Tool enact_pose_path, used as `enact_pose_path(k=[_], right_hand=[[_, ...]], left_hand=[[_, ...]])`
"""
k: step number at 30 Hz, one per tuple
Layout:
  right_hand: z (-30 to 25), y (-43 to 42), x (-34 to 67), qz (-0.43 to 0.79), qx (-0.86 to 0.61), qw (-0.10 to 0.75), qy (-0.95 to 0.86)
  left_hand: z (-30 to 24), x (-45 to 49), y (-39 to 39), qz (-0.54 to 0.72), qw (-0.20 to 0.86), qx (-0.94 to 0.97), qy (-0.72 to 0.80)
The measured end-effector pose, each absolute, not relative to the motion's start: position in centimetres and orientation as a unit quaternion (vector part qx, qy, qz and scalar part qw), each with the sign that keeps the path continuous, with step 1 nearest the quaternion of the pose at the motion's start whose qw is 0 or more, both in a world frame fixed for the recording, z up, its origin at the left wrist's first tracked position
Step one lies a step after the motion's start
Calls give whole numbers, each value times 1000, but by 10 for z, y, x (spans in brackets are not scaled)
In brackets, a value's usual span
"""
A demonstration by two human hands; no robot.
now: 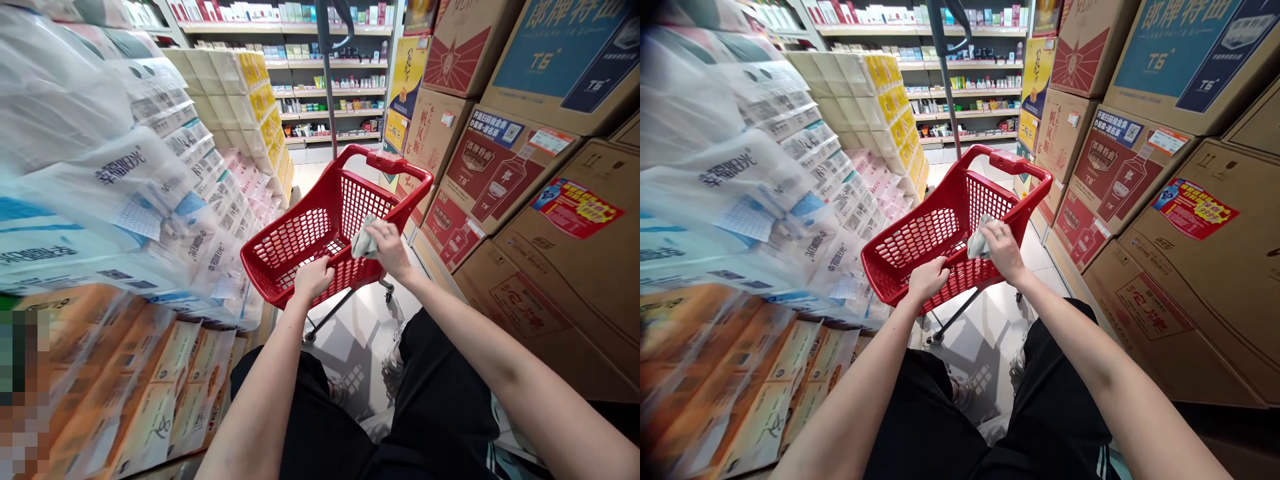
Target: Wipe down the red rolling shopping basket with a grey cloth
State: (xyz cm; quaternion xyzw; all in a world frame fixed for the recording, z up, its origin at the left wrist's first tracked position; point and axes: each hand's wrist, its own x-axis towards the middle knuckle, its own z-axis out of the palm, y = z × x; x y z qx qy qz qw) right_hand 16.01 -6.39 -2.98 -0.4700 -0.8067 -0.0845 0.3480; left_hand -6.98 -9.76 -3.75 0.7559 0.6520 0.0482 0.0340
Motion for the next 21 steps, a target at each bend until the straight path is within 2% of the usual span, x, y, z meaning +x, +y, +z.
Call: enact_pose_path(k=[2, 4, 8, 16, 21], right_hand=[[-14, -49, 175, -102, -500, 347, -787], [-8, -34, 188, -118, -505, 310, -797], [-16, -16, 197, -159, -493, 253, -817], [-16, 0, 206, -229, -456, 156, -846], [-8, 7, 204, -235, -434, 102, -864]], left_hand=[[-38, -72, -98, 51, 37, 755, 653], [-39, -73, -98, 52, 42, 754, 654], [-37, -72, -99, 63, 60, 757, 648], [-33, -111, -103, 184, 147, 779, 581], [-54, -159, -113, 42, 109, 700, 704]])
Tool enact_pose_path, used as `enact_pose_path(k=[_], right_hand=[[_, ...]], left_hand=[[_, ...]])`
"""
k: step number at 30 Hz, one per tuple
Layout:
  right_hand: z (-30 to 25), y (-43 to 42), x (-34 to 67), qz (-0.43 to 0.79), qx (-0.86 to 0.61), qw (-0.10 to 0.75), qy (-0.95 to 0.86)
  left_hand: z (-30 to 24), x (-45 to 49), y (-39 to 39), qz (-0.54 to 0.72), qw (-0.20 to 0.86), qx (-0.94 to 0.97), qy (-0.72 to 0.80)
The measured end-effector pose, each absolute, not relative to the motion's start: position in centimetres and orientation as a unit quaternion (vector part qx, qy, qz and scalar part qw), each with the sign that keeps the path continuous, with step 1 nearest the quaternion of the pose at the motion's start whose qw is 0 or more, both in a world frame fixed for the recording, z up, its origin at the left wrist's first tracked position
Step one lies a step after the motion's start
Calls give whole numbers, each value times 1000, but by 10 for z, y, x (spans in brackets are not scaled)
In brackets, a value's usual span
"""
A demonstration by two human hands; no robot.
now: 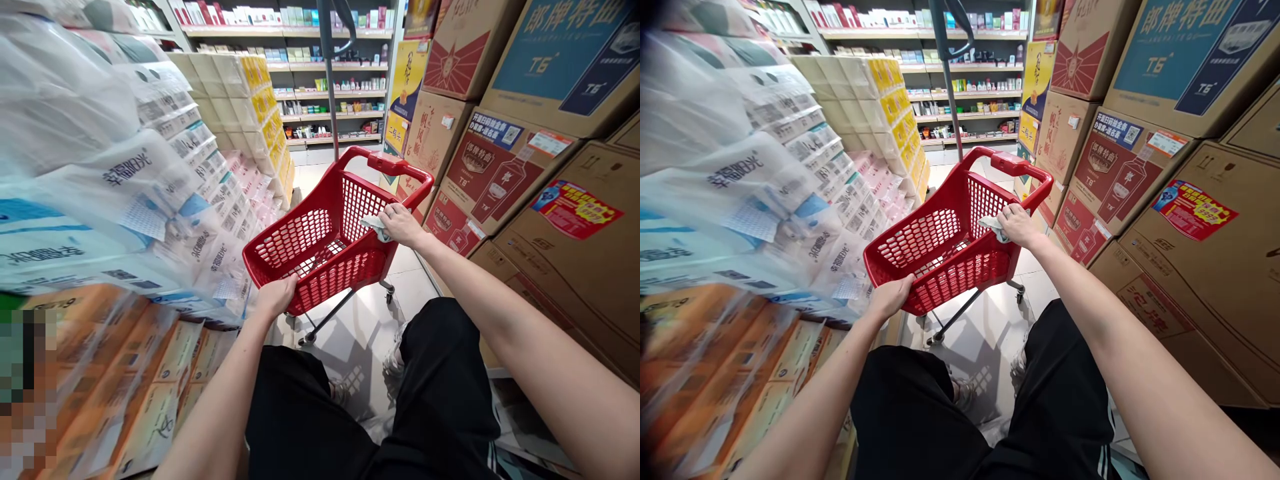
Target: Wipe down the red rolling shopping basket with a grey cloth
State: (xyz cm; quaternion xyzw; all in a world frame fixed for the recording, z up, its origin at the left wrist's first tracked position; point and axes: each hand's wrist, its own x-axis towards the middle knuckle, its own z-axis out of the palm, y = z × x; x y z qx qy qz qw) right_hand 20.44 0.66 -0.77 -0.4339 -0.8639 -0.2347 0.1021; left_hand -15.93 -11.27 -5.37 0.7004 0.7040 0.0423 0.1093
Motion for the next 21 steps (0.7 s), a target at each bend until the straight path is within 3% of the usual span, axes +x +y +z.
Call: enact_pose_path(k=[7, 15, 21], right_hand=[[-18, -8, 150, -173, -386, 58, -904], [-50, -46, 60, -147, -325, 79, -931], [-40, -31, 93, -150, -301, 75, -939]], left_hand=[[-67, -159, -115, 0, 75, 687, 722], [-72, -151, -114, 30, 55, 678, 733], [-70, -152, -119, 48, 61, 675, 734]])
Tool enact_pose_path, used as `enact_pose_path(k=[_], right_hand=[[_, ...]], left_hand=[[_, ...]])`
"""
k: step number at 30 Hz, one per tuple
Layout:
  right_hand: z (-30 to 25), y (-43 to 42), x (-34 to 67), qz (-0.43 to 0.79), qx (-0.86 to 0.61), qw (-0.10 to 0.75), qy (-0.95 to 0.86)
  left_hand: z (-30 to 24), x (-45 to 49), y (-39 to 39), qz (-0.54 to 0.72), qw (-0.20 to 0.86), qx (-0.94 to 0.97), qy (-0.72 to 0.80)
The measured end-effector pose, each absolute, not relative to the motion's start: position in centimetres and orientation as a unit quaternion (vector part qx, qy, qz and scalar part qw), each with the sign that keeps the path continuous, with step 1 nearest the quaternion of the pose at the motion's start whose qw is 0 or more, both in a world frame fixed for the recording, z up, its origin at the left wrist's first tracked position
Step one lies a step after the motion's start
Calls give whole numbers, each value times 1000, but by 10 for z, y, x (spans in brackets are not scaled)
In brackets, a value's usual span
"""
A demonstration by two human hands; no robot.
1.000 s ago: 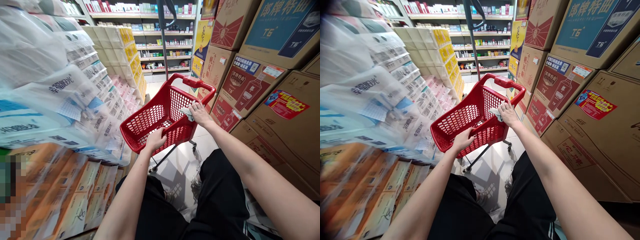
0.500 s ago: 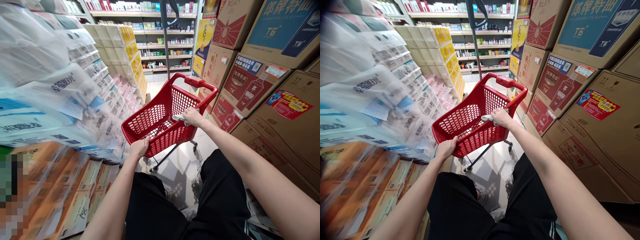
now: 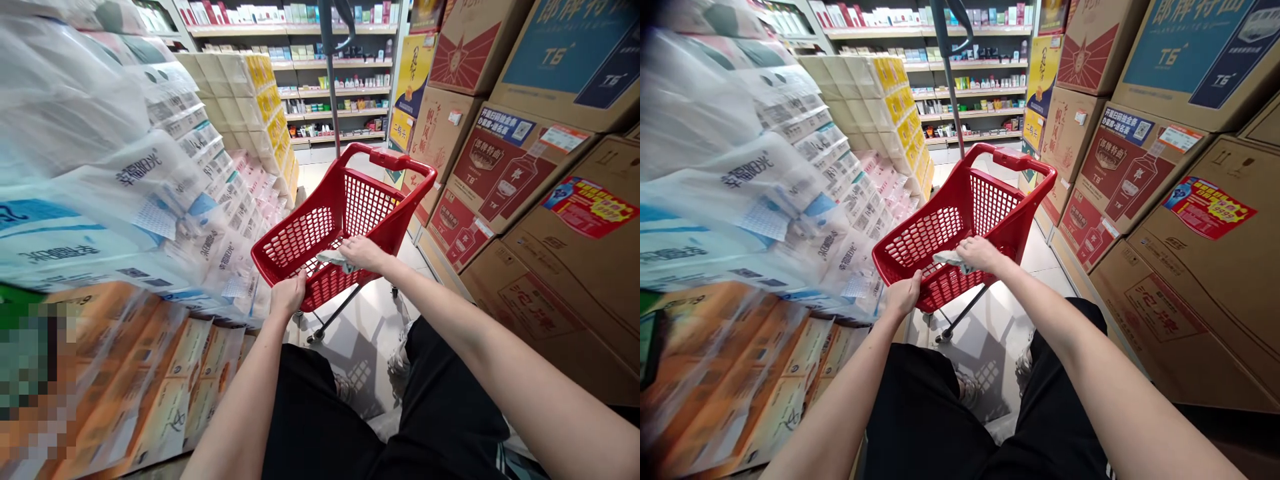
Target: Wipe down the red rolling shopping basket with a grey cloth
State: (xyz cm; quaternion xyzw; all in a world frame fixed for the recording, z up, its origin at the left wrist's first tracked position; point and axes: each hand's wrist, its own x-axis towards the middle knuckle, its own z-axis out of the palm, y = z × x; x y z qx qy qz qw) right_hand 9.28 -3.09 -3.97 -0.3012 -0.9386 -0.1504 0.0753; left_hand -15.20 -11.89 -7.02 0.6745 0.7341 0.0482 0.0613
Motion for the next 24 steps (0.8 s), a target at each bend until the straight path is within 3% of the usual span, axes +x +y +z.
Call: enact_pose_path(k=[6, 17, 24], right_hand=[[-25, 0, 154, -181, -372, 71, -908], [-58, -57, 51, -133, -357, 137, -915], [-41, -37, 96, -138, -333, 105, -927]], left_hand=[[-70, -149, -117, 42, 59, 665, 743], [-70, -144, -117, 97, 87, 640, 757], [-57, -141, -130, 148, 99, 646, 743]])
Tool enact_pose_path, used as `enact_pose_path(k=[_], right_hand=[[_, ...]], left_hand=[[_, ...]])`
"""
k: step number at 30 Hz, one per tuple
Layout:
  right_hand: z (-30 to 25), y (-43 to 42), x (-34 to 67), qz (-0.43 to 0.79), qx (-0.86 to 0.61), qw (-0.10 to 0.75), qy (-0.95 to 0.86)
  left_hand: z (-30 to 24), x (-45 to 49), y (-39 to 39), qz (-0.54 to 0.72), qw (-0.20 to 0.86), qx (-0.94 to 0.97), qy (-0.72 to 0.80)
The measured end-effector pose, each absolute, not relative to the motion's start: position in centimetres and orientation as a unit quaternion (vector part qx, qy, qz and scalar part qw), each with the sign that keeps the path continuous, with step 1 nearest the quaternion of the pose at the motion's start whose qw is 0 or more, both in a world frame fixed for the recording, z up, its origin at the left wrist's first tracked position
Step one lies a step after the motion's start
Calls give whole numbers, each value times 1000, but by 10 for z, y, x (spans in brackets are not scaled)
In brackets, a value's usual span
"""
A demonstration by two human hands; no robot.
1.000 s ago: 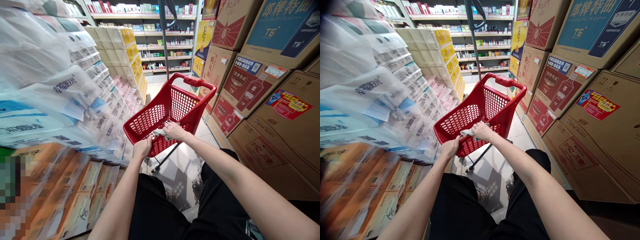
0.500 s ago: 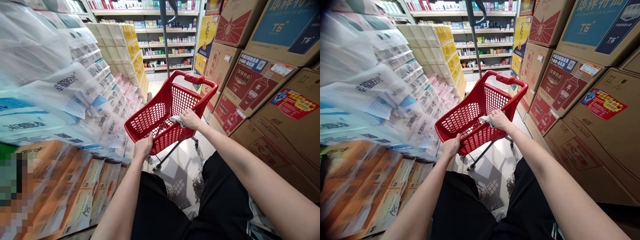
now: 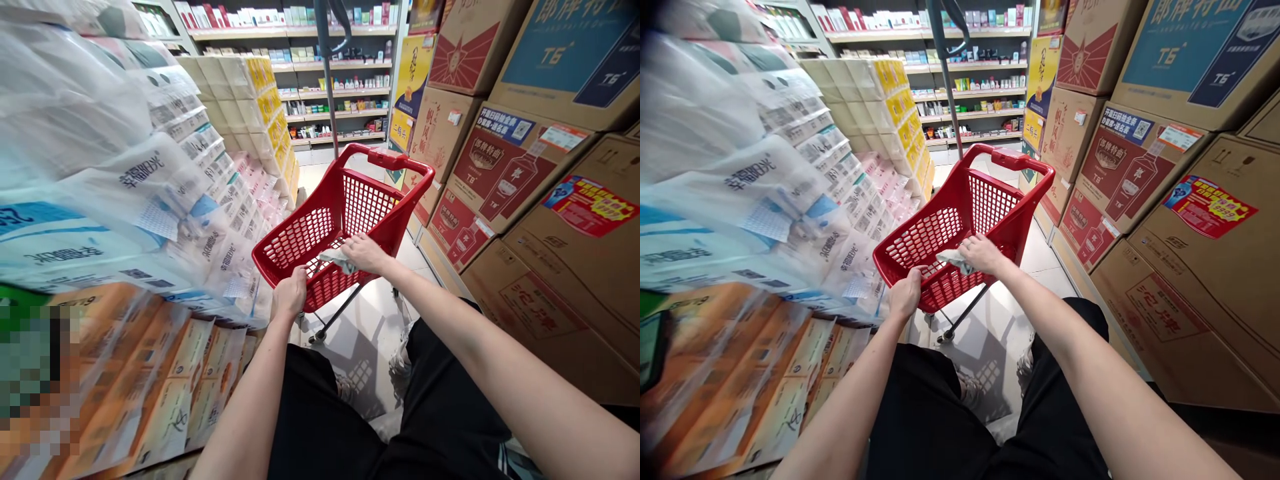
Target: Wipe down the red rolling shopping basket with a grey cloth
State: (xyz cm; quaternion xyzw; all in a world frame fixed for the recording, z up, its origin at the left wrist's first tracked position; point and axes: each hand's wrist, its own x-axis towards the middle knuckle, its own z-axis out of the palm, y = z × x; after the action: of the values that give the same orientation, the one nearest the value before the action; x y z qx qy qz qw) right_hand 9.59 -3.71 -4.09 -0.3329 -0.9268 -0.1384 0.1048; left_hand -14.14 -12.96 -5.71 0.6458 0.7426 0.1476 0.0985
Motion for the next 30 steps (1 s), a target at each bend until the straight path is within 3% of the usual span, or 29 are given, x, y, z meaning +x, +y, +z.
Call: enact_pose_path(k=[6, 16, 23, 30], right_hand=[[-27, -17, 139, -176, -417, 127, -883], [-65, -90, 14, -104, -408, 212, -882], [-62, -76, 37, -108, -336, 196, -915], [-45, -28, 91, -149, -483, 211, -837]], left_hand=[[-54, -137, -129, 194, 111, 652, 724], [-59, -140, -124, 352, 124, 610, 699], [-59, -142, -126, 329, 121, 629, 694], [-59, -135, -124, 260, 109, 619, 733]])
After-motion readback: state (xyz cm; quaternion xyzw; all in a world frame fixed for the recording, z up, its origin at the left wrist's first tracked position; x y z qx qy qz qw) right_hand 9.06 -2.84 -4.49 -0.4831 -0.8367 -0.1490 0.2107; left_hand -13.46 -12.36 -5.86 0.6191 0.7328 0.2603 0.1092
